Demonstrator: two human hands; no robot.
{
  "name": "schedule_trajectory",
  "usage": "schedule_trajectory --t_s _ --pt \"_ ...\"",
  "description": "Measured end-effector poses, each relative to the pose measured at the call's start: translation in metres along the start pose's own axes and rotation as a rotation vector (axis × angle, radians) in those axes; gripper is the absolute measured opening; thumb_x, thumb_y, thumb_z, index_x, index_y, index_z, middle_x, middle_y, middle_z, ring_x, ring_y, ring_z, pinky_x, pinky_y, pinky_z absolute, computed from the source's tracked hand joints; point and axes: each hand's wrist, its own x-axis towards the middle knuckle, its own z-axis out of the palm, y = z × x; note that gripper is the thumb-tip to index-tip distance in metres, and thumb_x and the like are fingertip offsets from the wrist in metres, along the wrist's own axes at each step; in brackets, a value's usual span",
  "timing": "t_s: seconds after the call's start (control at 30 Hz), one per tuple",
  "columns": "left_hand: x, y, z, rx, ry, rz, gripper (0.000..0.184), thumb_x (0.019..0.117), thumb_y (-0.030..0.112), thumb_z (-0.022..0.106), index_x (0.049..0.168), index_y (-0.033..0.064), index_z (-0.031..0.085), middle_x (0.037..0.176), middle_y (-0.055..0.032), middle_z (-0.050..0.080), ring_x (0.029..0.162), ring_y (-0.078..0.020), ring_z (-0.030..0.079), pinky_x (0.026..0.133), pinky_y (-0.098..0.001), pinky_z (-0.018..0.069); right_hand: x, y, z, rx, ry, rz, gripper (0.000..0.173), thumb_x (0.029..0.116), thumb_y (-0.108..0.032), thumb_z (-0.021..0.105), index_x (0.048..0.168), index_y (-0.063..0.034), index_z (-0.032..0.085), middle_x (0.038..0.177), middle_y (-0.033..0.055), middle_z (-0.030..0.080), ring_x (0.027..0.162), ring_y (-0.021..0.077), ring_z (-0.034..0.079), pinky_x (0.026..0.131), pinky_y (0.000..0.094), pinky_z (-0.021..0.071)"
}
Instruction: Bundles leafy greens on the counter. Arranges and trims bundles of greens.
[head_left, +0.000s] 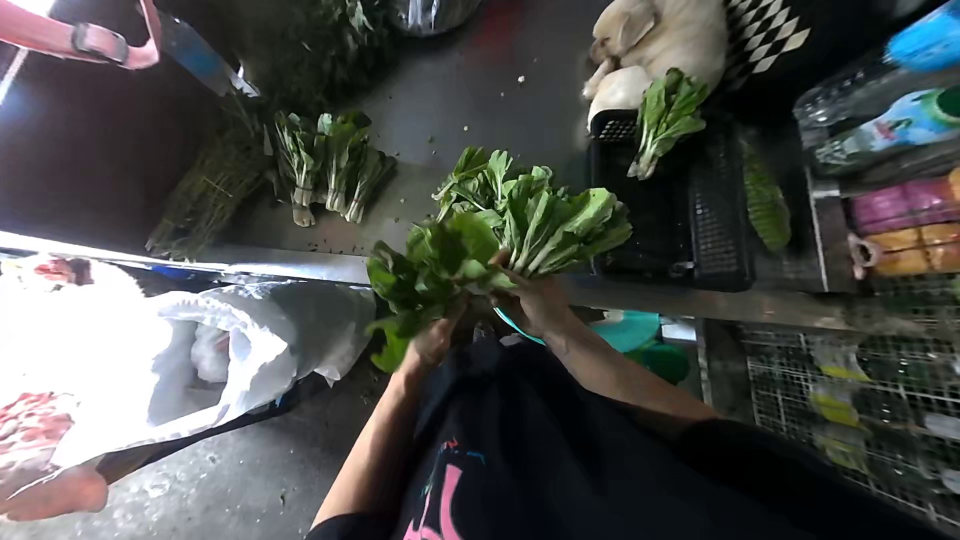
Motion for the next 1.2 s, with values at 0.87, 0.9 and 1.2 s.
schedule_trajectory --t_s 0.87,0.9,1.2 --pt "0.019 0.003 -0.006 -0.076 -0.047 -0.037 0.023 0.0891 0.005 0.072 0.112 0.0047 0.072 0.099 -0.0004 0.075 0.093 -0.0089 0.071 0.088 -0.03 0.06 0.014 0.016 -0.01 -0.156 -0.016 -0.054 0.024 0.0875 -0.015 0.078 0.108 -0.0052 0.07 0.1 0.0069 0.073 0.091 0.0172 0.069 0.083 0.0351 0.06" --pt "0.021 -0.004 -0.009 -0.094 -0.043 -0.022 0.024 0.0889 0.008 0.073 0.112 0.0045 0.072 0.1 -0.0031 0.076 0.093 -0.0126 0.072 0.087 -0.0336 0.0608 0.015 0.016 -0.01 -0.163 -0.017 -0.062 0.023 0.0881 -0.015 0.077 0.108 -0.0055 0.071 0.1 0.0068 0.073 0.091 0.0168 0.069 0.083 0.0344 0.0599" --pt "0.04 -0.007 -0.014 -0.609 0.278 -0.157 0.024 0.1004 0.0 0.055 0.122 0.0067 0.059 0.098 -0.0056 0.07 0.087 -0.0178 0.07 0.083 -0.0368 0.0614 0.023 0.011 -0.025 0.16 0.247 -0.081 0.012 0.0996 -0.014 0.064 0.11 -0.0104 0.065 0.094 0.0011 0.071 0.083 0.0106 0.068 0.078 0.0283 0.0597"
